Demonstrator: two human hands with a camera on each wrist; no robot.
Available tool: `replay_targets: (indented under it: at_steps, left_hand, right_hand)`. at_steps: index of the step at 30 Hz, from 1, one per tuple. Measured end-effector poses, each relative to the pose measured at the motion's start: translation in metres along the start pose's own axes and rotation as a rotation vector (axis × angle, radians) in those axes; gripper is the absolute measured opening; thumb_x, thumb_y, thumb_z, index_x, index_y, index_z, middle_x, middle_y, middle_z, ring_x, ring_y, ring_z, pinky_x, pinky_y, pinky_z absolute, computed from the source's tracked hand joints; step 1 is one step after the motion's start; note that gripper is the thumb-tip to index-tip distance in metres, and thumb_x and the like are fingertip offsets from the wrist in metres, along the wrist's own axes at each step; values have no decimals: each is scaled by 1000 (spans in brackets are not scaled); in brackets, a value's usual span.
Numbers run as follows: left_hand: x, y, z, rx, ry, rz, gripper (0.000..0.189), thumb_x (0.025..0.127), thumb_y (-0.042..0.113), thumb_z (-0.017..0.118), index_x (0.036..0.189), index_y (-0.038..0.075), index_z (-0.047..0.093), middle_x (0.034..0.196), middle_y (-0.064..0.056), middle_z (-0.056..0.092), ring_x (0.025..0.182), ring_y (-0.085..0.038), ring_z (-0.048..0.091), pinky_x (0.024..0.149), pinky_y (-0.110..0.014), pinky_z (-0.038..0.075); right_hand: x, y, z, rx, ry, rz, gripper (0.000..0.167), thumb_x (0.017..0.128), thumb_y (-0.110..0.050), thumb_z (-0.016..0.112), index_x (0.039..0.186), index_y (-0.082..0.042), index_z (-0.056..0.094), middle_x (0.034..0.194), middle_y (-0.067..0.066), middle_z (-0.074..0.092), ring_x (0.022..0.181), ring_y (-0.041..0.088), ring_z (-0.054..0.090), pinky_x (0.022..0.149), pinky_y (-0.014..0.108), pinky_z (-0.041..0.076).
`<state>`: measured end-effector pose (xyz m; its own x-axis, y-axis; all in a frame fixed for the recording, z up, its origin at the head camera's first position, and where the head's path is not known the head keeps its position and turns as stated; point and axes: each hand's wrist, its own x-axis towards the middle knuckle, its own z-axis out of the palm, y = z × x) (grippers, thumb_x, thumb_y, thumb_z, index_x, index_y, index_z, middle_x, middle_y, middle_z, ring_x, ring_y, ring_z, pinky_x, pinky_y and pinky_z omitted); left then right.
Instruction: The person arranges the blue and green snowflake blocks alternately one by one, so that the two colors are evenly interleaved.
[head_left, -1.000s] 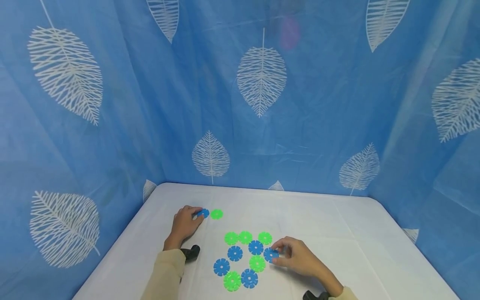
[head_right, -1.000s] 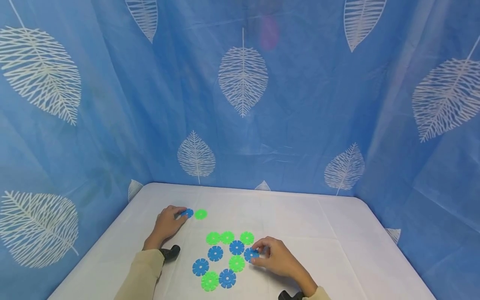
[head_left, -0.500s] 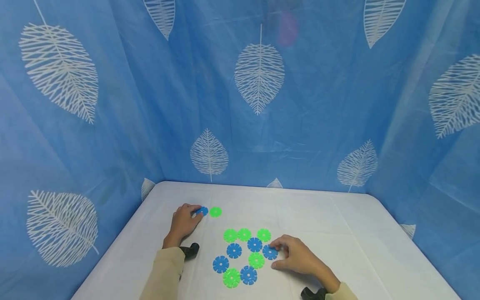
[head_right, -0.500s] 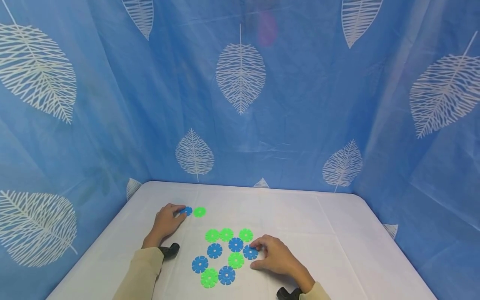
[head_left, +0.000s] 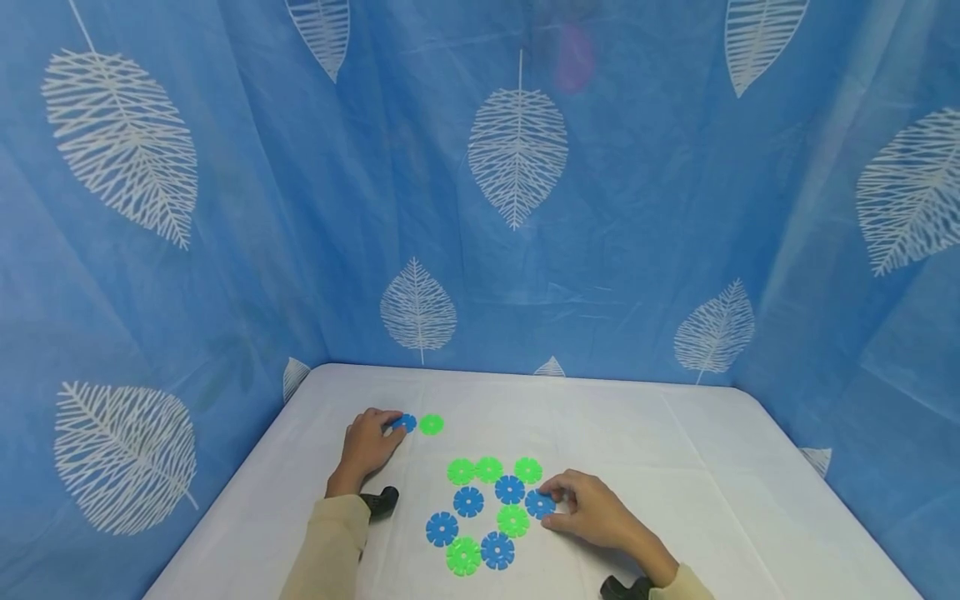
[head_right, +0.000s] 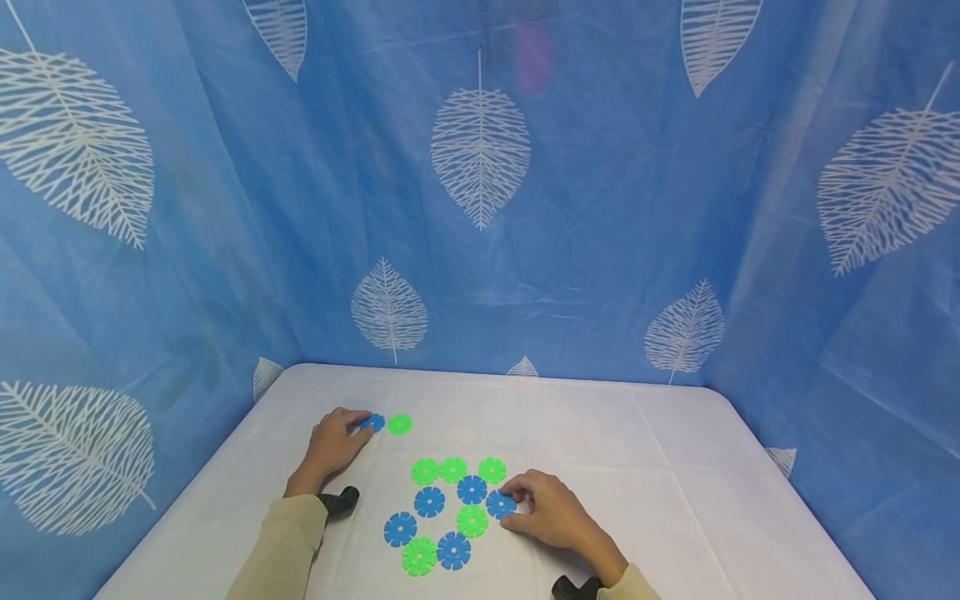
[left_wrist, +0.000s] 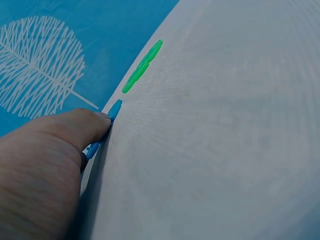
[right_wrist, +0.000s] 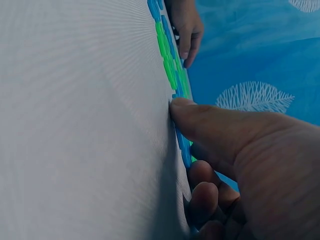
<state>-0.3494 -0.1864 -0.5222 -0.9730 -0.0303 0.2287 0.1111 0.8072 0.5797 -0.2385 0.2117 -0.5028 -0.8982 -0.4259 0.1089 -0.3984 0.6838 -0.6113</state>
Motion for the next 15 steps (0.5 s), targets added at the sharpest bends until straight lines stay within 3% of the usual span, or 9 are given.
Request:
replay_targets:
  at_steps: [15]
  left_hand:
    - [0, -2, 1, 3, 5, 3, 40, 93, 32, 69, 128, 14, 69, 123, -13, 63, 118, -33, 57, 99, -53, 43]
  right_hand:
    - [1, 2, 3, -34, 23, -1, 36, 83, -40, 80, 112, -21, 72, 89, -13, 60, 69, 0, 47, 63, 21, 43]
